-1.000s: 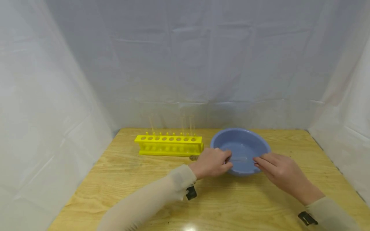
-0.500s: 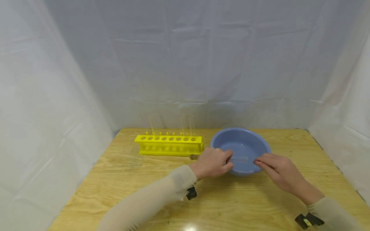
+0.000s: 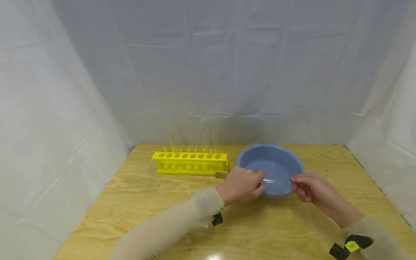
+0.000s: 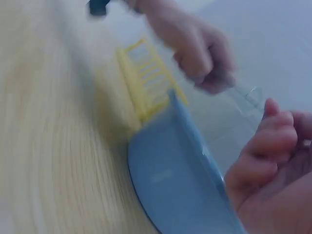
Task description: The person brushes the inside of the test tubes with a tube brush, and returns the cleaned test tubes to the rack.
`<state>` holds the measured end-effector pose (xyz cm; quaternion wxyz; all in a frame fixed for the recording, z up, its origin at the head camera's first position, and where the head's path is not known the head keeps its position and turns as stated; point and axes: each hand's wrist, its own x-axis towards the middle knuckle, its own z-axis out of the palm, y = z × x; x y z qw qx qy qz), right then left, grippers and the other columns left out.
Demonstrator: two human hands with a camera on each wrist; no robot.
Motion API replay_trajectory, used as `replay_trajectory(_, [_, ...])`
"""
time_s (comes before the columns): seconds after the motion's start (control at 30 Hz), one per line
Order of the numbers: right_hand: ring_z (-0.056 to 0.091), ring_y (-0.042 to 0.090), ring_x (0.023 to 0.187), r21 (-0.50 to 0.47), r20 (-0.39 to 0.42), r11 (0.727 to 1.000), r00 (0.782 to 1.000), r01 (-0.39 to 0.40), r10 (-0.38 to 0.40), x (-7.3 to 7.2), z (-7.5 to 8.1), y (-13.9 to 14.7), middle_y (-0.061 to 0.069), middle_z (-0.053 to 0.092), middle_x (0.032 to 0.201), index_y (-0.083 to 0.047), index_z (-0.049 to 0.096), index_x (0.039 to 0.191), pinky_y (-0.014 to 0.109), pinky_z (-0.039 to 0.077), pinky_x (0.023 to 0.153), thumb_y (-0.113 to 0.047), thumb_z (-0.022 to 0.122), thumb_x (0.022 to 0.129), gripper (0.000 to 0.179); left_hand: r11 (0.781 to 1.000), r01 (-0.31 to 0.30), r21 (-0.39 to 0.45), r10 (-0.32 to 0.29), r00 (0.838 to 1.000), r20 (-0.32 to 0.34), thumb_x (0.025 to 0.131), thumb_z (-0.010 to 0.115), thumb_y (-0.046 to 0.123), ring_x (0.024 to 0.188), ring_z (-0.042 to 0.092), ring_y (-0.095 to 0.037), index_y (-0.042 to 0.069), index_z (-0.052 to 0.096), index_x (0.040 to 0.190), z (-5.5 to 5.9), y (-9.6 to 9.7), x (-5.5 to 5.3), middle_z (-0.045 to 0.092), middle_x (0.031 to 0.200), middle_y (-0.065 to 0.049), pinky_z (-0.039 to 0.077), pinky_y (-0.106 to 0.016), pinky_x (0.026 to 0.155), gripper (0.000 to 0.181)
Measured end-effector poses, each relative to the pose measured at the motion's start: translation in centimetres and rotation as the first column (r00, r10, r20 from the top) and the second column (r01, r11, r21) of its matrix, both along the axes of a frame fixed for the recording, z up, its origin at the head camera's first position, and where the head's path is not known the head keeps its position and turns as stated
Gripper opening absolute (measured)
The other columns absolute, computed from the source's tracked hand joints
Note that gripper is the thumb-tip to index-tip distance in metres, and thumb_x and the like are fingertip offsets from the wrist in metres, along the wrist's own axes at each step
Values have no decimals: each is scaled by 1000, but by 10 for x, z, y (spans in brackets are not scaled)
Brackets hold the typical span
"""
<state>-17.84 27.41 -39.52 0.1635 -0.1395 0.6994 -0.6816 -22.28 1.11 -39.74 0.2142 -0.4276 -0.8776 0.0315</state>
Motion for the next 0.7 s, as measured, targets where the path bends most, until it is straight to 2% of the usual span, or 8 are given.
replay_trajectory(0.13, [42, 13, 51, 198, -188, 969, 976, 145, -108, 5, -2, -5, -2, 50, 59, 2, 69, 92, 33, 39, 50, -26, 54, 105, 34, 1000, -15, 23, 13, 994, 104, 95, 56, 37, 46, 43, -5, 23, 50, 82, 2, 0, -1, 45, 57, 11, 30, -25, 39, 20])
replay_trajectory(0.23, [46, 10, 53, 306, -490, 913, 867, 270, -91, 7, -8, -9, -4, 55, 65, -4, 72, 104, 27, 44, 53, -19, 62, 101, 19, 999, -32, 32, 26, 984, 179, 96, 55, 37, 47, 44, -5, 24, 49, 81, 4, -2, -2, 47, 57, 11, 32, -24, 41, 21])
replay_trajectory(0.3, [47, 5, 56, 336, -714, 865, 700, 372, -23, 7, -12, -11, -7, 58, 71, -9, 72, 109, 22, 43, 54, -13, 68, 96, 15, 999, -40, 33, 32, 976, 214, 97, 54, 37, 47, 45, -6, 24, 48, 80, 5, -3, -2, 48, 57, 11, 33, -24, 41, 22])
replay_trajectory(0.37, [47, 0, 59, 316, -879, 817, 473, 483, 60, 5, -15, -12, -10, 61, 78, -10, 72, 111, 16, 41, 54, -15, 70, 95, 17, 998, -44, 38, 34, 972, 232, 97, 55, 36, 47, 45, -6, 24, 49, 80, 5, -3, -3, 48, 57, 11, 34, -24, 42, 22])
replay_trajectory(0.43, [50, 0, 63, 266, -957, 774, 254, 575, 140, 3, -15, -13, -8, 64, 82, -9, 73, 107, 15, 42, 55, -22, 65, 98, 18, 998, -45, 43, 34, 971, 237, 96, 55, 36, 47, 45, -5, 24, 49, 80, 5, -3, -3, 48, 57, 11, 34, -24, 43, 21])
replay_trajectory(0.5, [55, 4, 63, 212, -976, 755, 95, 620, 196, 1, -15, -12, -3, 67, 84, -5, 74, 104, 19, 45, 54, -29, 56, 104, 30, 998, -43, 49, 30, 968, 248, 96, 56, 35, 47, 46, -5, 24, 49, 80, 5, -3, -3, 48, 57, 11, 34, -24, 43, 21])
replay_trajectory(0.6, [62, 15, 63, 165, -965, 744, -49, 647, 256, -2, -14, -12, 5, 69, 85, -2, 74, 98, 28, 51, 53, -30, 45, 108, 43, 998, -35, 54, 19, 965, 261, 96, 56, 34, 47, 45, -6, 24, 48, 79, 6, -3, -2, 48, 56, 10, 33, -24, 42, 21])
replay_trajectory(0.7, [67, 21, 64, 159, -950, 752, -109, 640, 293, -4, -13, -10, 7, 69, 84, 0, 74, 96, 34, 55, 54, -27, 44, 108, 42, 998, -28, 51, 13, 963, 269, 96, 55, 34, 46, 44, -6, 23, 48, 79, 7, -4, 0, 47, 56, 9, 32, -24, 41, 22])
